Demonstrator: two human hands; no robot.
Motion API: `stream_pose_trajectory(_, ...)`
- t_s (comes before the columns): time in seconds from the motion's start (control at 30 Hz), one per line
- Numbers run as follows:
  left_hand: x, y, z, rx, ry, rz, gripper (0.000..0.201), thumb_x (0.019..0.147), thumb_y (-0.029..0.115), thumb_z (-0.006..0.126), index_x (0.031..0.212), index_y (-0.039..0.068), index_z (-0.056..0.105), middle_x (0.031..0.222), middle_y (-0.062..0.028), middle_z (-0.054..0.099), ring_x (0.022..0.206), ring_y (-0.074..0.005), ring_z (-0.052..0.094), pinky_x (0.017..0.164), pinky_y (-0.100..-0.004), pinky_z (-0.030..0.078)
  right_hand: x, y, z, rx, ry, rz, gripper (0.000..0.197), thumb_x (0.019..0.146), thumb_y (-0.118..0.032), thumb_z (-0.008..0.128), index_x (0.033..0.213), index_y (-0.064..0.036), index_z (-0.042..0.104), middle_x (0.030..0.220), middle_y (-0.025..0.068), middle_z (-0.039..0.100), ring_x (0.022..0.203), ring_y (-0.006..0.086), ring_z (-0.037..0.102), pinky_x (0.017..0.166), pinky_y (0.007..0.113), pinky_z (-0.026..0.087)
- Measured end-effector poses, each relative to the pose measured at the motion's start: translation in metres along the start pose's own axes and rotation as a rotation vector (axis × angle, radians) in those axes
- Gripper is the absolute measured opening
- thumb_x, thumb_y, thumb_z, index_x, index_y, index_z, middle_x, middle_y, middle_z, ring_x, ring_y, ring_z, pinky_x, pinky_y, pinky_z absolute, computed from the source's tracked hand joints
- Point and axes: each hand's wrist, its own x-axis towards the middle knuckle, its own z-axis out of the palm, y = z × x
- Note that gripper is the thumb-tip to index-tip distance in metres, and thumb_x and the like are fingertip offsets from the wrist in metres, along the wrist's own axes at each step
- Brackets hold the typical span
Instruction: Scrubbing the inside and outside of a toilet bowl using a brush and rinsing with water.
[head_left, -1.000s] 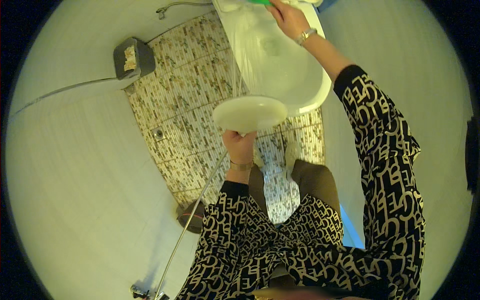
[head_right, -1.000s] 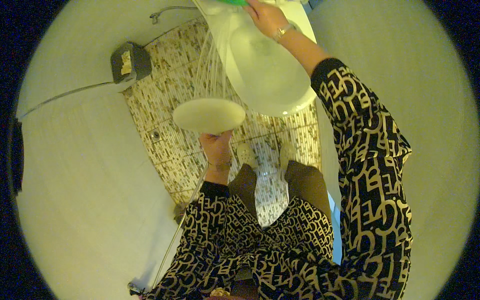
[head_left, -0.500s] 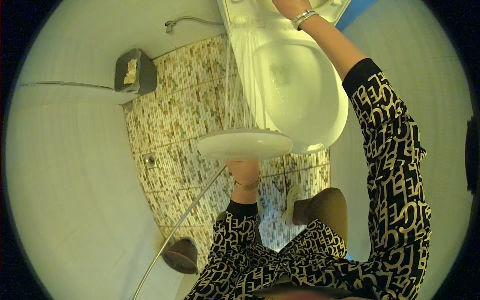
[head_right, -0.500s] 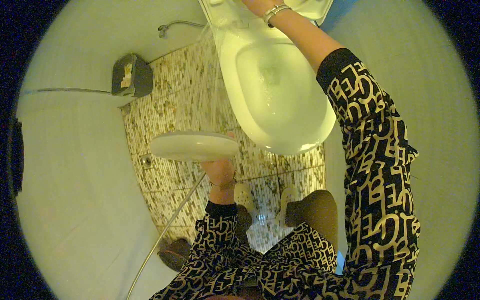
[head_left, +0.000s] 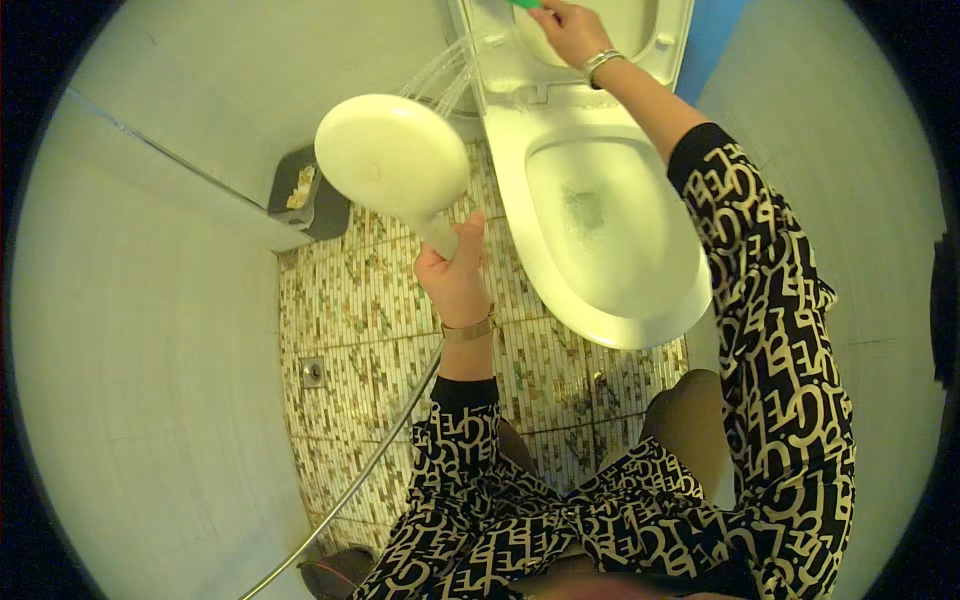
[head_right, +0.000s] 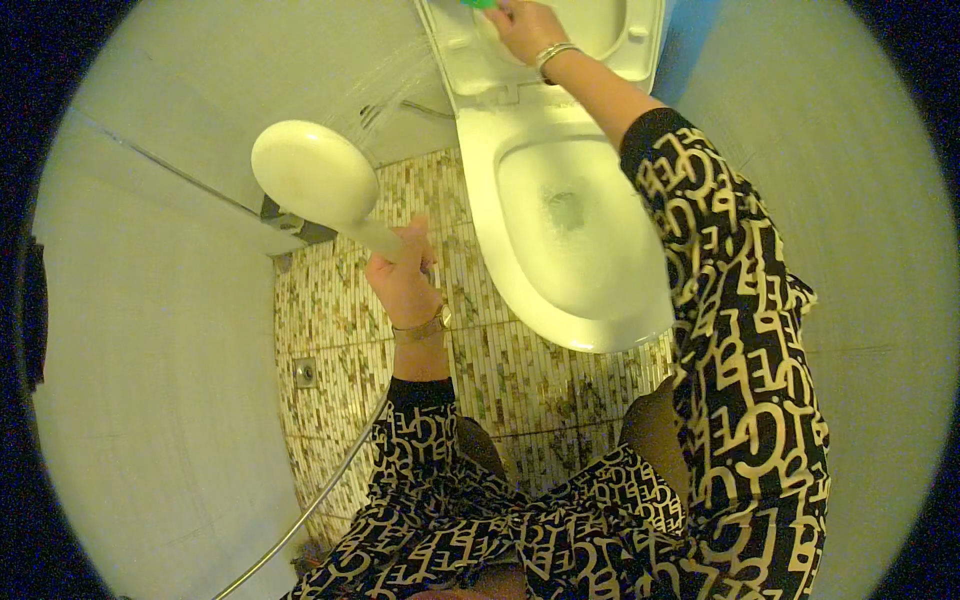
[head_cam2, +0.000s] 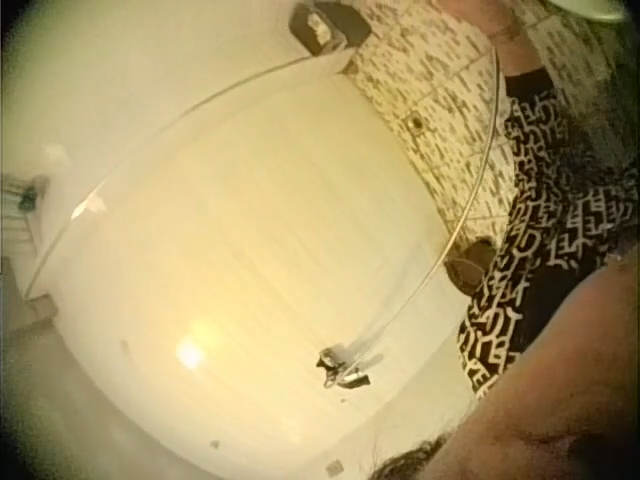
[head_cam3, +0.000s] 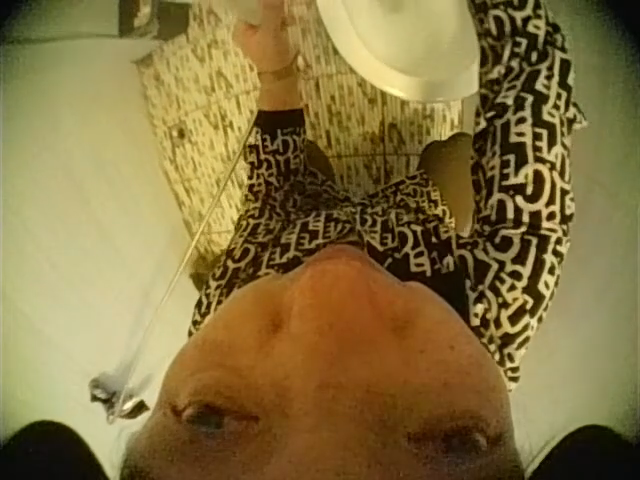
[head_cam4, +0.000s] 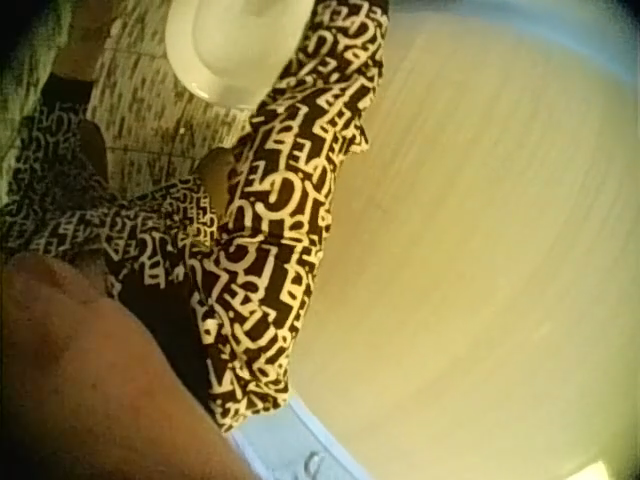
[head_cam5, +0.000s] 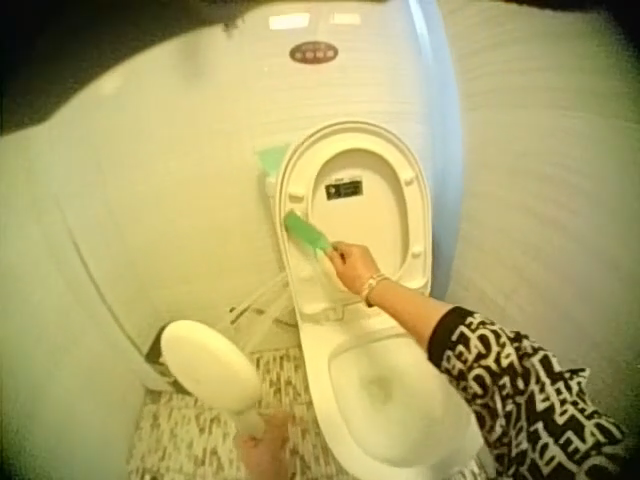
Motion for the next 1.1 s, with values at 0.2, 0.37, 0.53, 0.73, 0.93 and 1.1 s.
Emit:
stream_pose_trajectory(0.2, -0.007, 0.016, 0.005, -0.014, 0.064, -0.038, 0.031, 0.081, 0.012, 0.071, 0.059, 0.010, 0.050, 0.054, 0.0067, 0.042, 0.048, -0.0026, 0.032, 0.046, -0.0208, 0.024, -0.076, 0.034, 0.004, -0.078, -0.287, 0.010, 0.031, 0.091, -0.032, 0.048, 0.097, -0.0057, 0.063, 0.089, 0.0194, 0.064, 0.083, 0.0356, 0.061, 0.073, 0.045, 0.047)
stream_pose_trajectory(0.37, 0.000, 0.023, 0.003, 0.032, 0.107, 0.009, 0.033, 0.081, 0.012, 0.071, 0.058, 0.011, 0.047, 0.053, 0.0073, 0.041, 0.047, -0.0022, 0.030, 0.046, -0.0206, 0.024, -0.042, -0.001, -0.014, -0.114, -0.288, 0.027, 0.030, 0.092, -0.030, 0.048, 0.101, -0.0063, 0.064, 0.081, 0.0164, 0.065, 0.075, 0.0343, 0.062, 0.070, 0.043, 0.048)
stream_pose_trajectory(0.53, -0.004, 0.025, 0.012, 0.016, 0.083, -0.034, 0.036, 0.082, 0.013, 0.070, 0.057, 0.012, 0.045, 0.052, 0.0075, 0.040, 0.047, -0.0021, 0.030, 0.045, -0.0208, 0.023, -0.054, 0.003, -0.003, -0.088, -0.311, 0.147, 0.031, 0.093, -0.030, 0.046, 0.102, -0.0059, 0.063, 0.087, 0.0181, 0.065, 0.080, 0.0340, 0.062, 0.073, 0.043, 0.048)
stream_pose_trajectory(0.73, -0.007, 0.025, 0.004, 0.051, 0.060, -0.131, 0.037, 0.081, 0.013, 0.070, 0.056, 0.013, 0.044, 0.051, 0.0067, 0.041, 0.044, -0.0022, 0.032, 0.043, -0.0204, 0.024, -0.112, 0.059, -0.016, -0.345, -0.559, 0.150, 0.027, 0.092, -0.028, 0.047, 0.098, -0.0053, 0.061, 0.082, 0.0179, 0.064, 0.077, 0.0341, 0.062, 0.070, 0.045, 0.047)
stream_pose_trajectory(0.93, -0.010, 0.015, 0.005, 0.105, 0.091, -0.217, 0.037, 0.080, 0.014, 0.071, 0.056, 0.013, 0.044, 0.051, 0.0060, 0.043, 0.044, -0.0026, 0.034, 0.043, -0.0201, 0.026, -0.111, 0.035, -0.008, -0.372, -0.530, 0.084, 0.025, 0.092, -0.028, 0.048, 0.093, -0.0062, 0.059, 0.079, 0.0171, 0.063, 0.076, 0.0343, 0.061, 0.067, 0.046, 0.046)
stream_pose_trajectory(1.1, -0.017, 0.017, 0.033, 0.012, 0.038, -0.216, 0.027, 0.079, 0.013, 0.073, 0.060, 0.008, 0.054, 0.054, 0.0043, 0.049, 0.045, -0.0034, 0.038, 0.044, -0.0207, 0.028, -0.082, 0.028, -0.012, -0.434, -0.571, 0.039, 0.025, 0.092, -0.028, 0.047, 0.095, -0.0067, 0.060, 0.084, 0.0173, 0.064, 0.079, 0.0345, 0.062, 0.070, 0.045, 0.047)
